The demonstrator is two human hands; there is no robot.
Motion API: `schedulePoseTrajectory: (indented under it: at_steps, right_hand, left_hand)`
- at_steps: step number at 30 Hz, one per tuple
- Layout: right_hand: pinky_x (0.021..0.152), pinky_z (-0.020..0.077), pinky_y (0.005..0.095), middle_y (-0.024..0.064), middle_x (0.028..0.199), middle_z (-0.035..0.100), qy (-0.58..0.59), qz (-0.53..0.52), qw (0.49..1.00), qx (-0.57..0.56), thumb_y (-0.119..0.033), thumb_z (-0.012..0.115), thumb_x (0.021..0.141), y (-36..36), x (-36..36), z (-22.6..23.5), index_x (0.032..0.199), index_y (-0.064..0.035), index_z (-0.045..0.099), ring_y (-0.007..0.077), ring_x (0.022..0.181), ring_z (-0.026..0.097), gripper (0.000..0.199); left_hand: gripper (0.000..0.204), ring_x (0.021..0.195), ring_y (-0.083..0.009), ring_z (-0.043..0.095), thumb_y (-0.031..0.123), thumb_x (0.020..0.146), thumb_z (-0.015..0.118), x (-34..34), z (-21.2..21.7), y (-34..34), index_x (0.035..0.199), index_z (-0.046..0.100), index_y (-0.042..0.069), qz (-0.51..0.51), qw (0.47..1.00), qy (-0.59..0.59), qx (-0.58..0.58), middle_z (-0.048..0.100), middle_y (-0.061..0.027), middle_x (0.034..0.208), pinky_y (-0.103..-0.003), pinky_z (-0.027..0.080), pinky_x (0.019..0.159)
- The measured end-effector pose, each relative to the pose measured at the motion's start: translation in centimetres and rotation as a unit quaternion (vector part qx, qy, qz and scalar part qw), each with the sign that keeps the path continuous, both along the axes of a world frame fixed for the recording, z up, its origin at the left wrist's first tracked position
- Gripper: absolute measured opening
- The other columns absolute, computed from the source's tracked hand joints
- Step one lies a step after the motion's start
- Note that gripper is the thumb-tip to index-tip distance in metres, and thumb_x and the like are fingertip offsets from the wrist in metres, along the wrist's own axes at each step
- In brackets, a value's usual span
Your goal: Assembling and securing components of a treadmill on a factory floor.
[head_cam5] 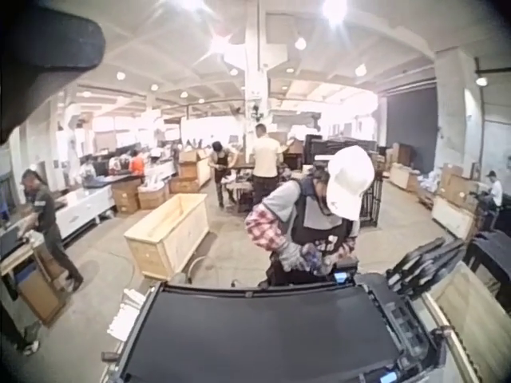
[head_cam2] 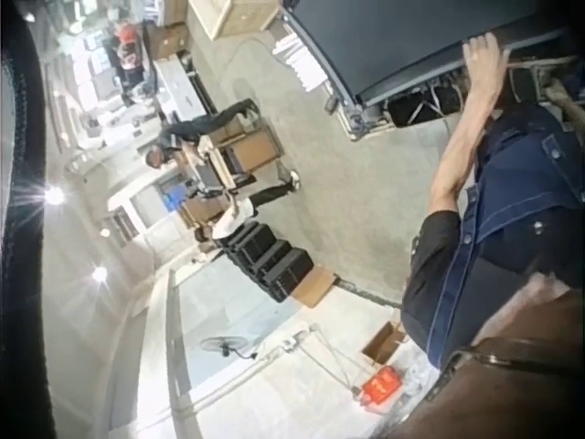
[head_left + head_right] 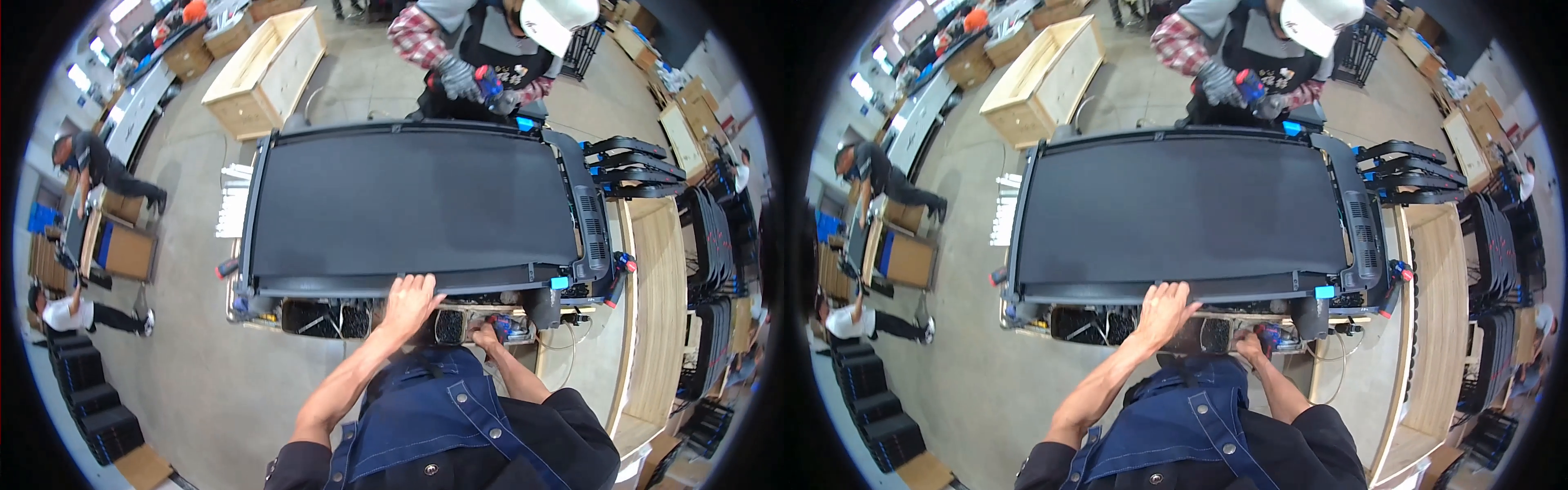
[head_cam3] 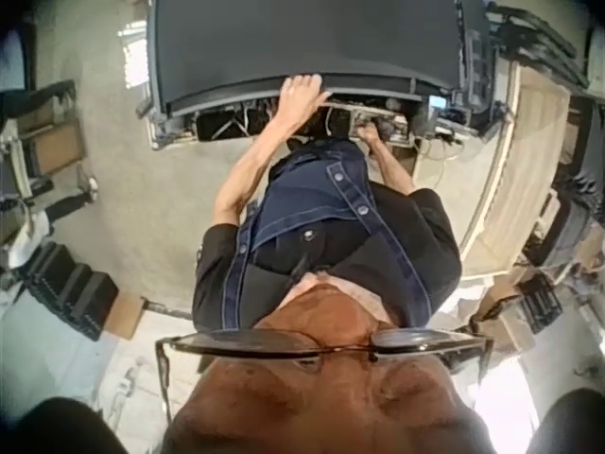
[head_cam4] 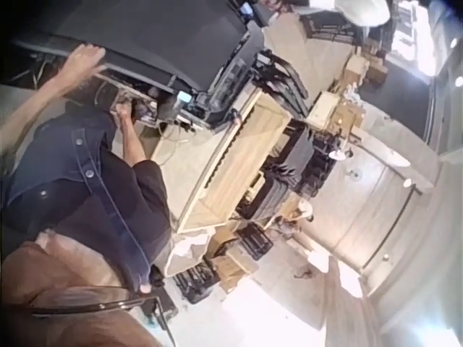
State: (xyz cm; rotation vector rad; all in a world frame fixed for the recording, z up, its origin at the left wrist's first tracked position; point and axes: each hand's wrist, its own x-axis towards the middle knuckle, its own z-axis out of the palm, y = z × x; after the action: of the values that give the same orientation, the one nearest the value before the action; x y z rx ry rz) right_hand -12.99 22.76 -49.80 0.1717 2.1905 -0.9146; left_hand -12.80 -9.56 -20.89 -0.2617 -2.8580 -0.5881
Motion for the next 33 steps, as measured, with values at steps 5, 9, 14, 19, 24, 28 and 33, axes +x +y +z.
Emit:
schedulePoseTrajectory:
  at_steps: [5,9,14,19,24,28,33]
  right_hand:
    - [0.063,0.0579,0.0331,0.0089,0.098,0.073,-0.126,-0.063,0.988,-0.068,-0.017,0.067,0.092,-5.9,-1.0,4.8,0.128,-0.0053,0.064,0.0186,0.074,0.070,0.038]
    - [0.054,0.0528,0.0288,0.0094,0.102,0.073,-0.150,-0.088,0.978,-0.114,-0.011,0.062,0.091,-6.4,-2.4,4.1,0.128,-0.0080,0.062,0.0192,0.075,0.071,0.037]
    - [0.058,0.0539,0.0305,0.0064,0.097,0.073,-0.153,-0.078,0.976,-0.137,-0.014,0.061,0.093,-7.6,-3.0,3.6,0.125,-0.0093,0.063,0.0179,0.074,0.070,0.032]
    - [0.076,0.0601,0.0362,0.0117,0.109,0.073,-0.199,-0.121,0.944,-0.233,-0.019,0.066,0.093,-8.8,-4.2,5.9,0.128,-0.0049,0.061,0.0227,0.088,0.073,0.038]
    - [0.092,0.0559,0.0430,0.0152,0.128,0.065,-0.256,-0.185,0.863,-0.393,-0.033,0.063,0.097,-10.4,-5.6,6.6,0.134,-0.0060,0.057,0.0280,0.114,0.066,0.046]
    - [0.103,0.0484,0.0491,0.0129,0.130,0.063,-0.326,-0.311,0.615,-0.648,-0.049,0.051,0.101,-12.7,-7.4,7.4,0.133,-0.0075,0.057,0.0276,0.120,0.060,0.053]
    - [0.101,0.0491,0.0484,0.0104,0.128,0.063,-0.280,-0.321,0.594,-0.682,-0.044,0.047,0.103,-14.9,-8.5,11.8,0.132,-0.0077,0.057,0.0286,0.114,0.060,0.048]
  left_hand:
    - [0.042,0.125,-0.0330,0.049,0.016,0.082,0.074,2.1,4.0,-4.0,0.122,0.062,0.008,-0.220,0.972,-0.048,-0.064,0.053,-0.0155,0.137,-0.045,0.040,0.106]
    - [0.046,0.116,-0.0315,0.055,0.029,0.083,0.076,1.6,6.4,-2.4,0.119,0.058,0.005,-0.014,0.990,-0.140,0.021,0.059,-0.0161,0.123,-0.043,0.047,0.095]
    - [0.031,0.088,-0.0257,0.061,0.034,0.089,0.070,0.6,1.6,-1.6,0.091,0.053,0.008,-0.028,0.988,-0.122,-0.088,0.062,-0.0075,0.080,-0.038,0.047,0.080]
    - [0.022,0.084,-0.0268,0.059,0.025,0.091,0.068,-0.3,2.6,-3.0,0.092,0.055,0.007,-0.148,0.983,-0.070,-0.081,0.061,-0.0082,0.081,-0.039,0.045,0.075]
    - [0.033,0.091,-0.0303,0.056,0.033,0.090,0.070,0.9,1.6,-1.8,0.102,0.061,0.004,-0.018,0.999,-0.051,-0.002,0.057,-0.0115,0.092,-0.039,0.046,0.080]
    - [0.039,0.091,-0.0307,0.055,0.039,0.086,0.074,0.4,0.1,0.2,0.100,0.064,0.004,0.033,0.999,-0.041,0.006,0.056,-0.0119,0.095,-0.043,0.044,0.082]
    - [0.040,0.084,-0.0296,0.056,0.042,0.082,0.077,0.6,-2.4,0.7,0.088,0.061,0.006,0.082,0.997,0.001,0.009,0.056,-0.0094,0.087,-0.042,0.043,0.079]
